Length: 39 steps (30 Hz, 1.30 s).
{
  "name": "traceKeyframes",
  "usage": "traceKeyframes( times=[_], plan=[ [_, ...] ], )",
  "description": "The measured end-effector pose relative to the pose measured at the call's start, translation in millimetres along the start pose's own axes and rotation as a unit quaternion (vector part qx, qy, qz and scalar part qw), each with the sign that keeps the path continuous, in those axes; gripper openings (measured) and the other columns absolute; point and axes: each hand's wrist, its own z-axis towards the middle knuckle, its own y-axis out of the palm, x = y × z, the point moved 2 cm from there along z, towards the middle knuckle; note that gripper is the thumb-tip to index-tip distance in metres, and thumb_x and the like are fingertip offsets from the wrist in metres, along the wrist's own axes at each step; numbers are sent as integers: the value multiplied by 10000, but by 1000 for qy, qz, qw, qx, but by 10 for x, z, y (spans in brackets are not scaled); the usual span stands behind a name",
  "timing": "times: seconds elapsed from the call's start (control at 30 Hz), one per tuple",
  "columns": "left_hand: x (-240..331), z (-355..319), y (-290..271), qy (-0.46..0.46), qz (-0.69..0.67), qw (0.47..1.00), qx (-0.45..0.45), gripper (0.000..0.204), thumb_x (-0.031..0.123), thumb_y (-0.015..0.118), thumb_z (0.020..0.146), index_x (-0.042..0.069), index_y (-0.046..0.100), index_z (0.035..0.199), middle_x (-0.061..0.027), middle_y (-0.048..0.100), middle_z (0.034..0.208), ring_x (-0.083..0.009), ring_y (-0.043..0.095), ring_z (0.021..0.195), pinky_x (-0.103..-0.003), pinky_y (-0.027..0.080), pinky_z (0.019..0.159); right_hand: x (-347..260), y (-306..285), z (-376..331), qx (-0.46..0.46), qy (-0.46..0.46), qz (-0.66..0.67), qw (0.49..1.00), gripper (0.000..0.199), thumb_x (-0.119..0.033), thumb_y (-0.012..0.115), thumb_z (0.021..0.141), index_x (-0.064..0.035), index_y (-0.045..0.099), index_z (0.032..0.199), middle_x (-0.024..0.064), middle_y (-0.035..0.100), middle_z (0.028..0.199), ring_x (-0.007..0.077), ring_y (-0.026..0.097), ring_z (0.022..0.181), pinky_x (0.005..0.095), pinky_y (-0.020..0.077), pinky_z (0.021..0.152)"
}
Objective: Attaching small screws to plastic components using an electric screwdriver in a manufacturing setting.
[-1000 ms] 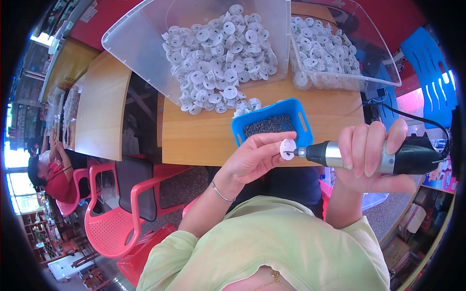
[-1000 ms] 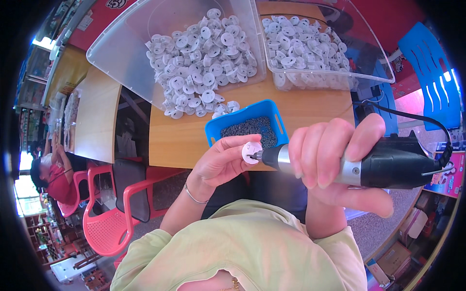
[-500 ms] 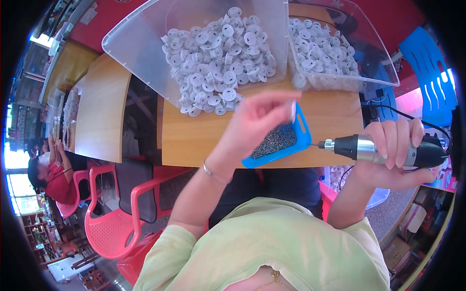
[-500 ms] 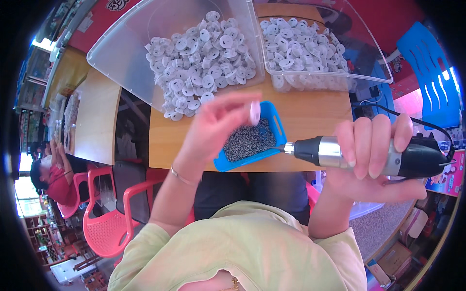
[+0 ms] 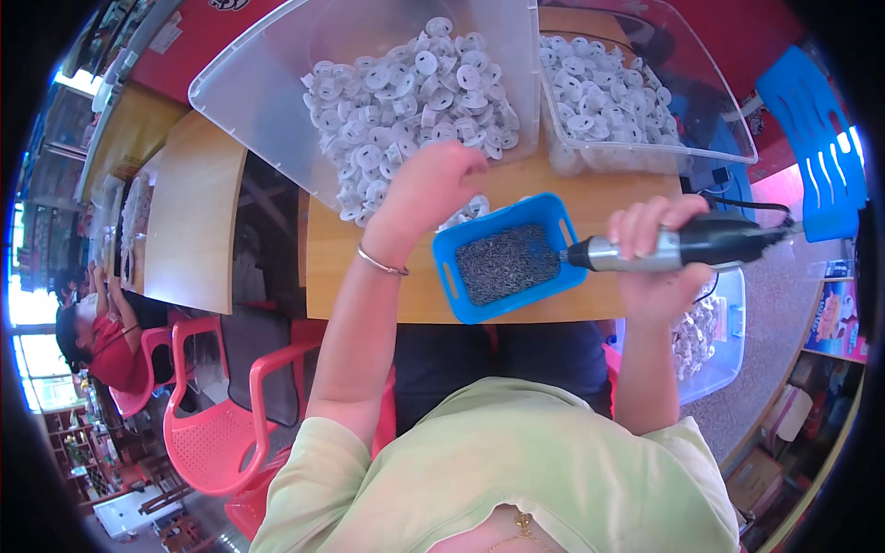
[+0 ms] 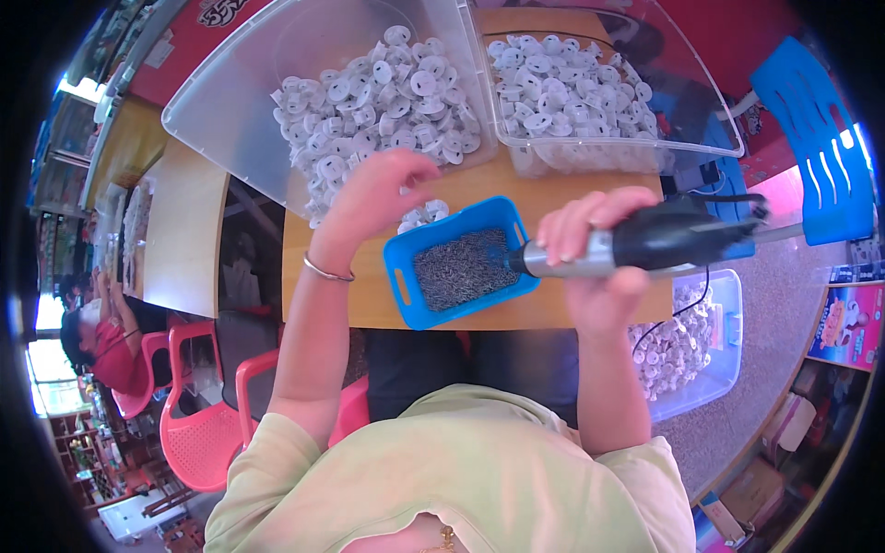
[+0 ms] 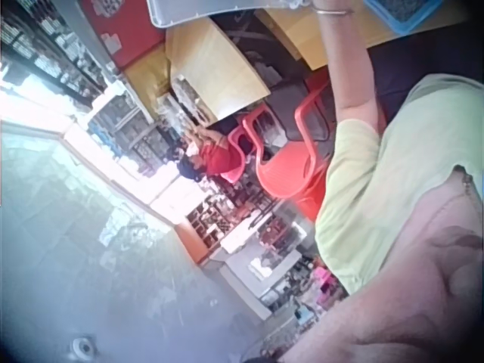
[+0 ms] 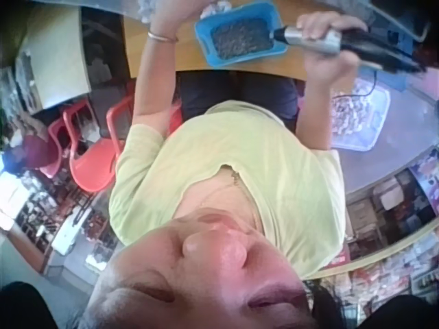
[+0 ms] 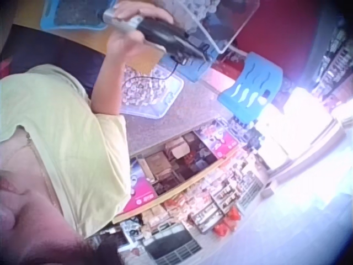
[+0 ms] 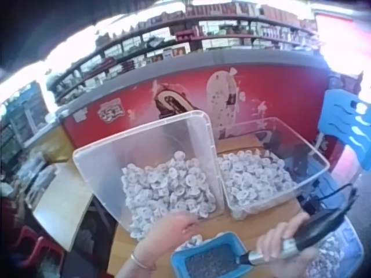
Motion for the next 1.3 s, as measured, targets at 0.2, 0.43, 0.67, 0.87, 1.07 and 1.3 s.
traceKeyframes(
  times=[0.2,0.43,0.67,0.87,1.07,1.3],
  plan=[
    [-224,-85,259,20,91,991,-92,141,90,622,618,92,610,759,-77,561,763,-249,542,787,-354,446,654,395,-98,-50,-14,1,-28,1000,455,-331,677,689,-55,390,909,58,492,704,147,498,644,306,407,654],
    [-223,-47,245,28,88,989,-118,164,74,634,611,76,591,770,-69,545,746,-224,541,731,-326,439,623,526,-128,-76,-19,10,-96,995,428,-298,660,705,-50,385,919,62,489,699,145,497,649,299,407,661],
    [-281,-149,106,-55,-318,945,50,74,89,567,750,27,538,779,-110,565,883,-207,569,828,-293,471,619,335,-71,-14,57,20,-55,997,483,-512,597,693,-117,383,872,9,419,675,125,421,624,300,352,665],
    [186,-457,19,-122,-755,644,-16,139,89,471,829,58,437,960,-107,525,938,-194,558,819,-248,469,594,106,-114,75,92,17,68,993,484,-552,551,707,-125,387,866,-3,398,668,115,404,632,299,332,672],
    [477,-654,345,-75,-530,840,-89,178,37,602,735,61,476,859,39,430,706,-17,414,621,-147,348,533,20,-49,86,74,11,106,992,497,-584,513,714,-132,381,872,1,407,677,123,415,625,307,338,665],
    [492,-645,395,-85,-409,909,6,124,56,628,723,25,524,783,29,507,712,-22,446,655,-173,380,577,-17,30,83,62,4,105,993,510,-595,504,713,-128,381,877,2,410,683,124,423,627,310,343,668]
  ],
)
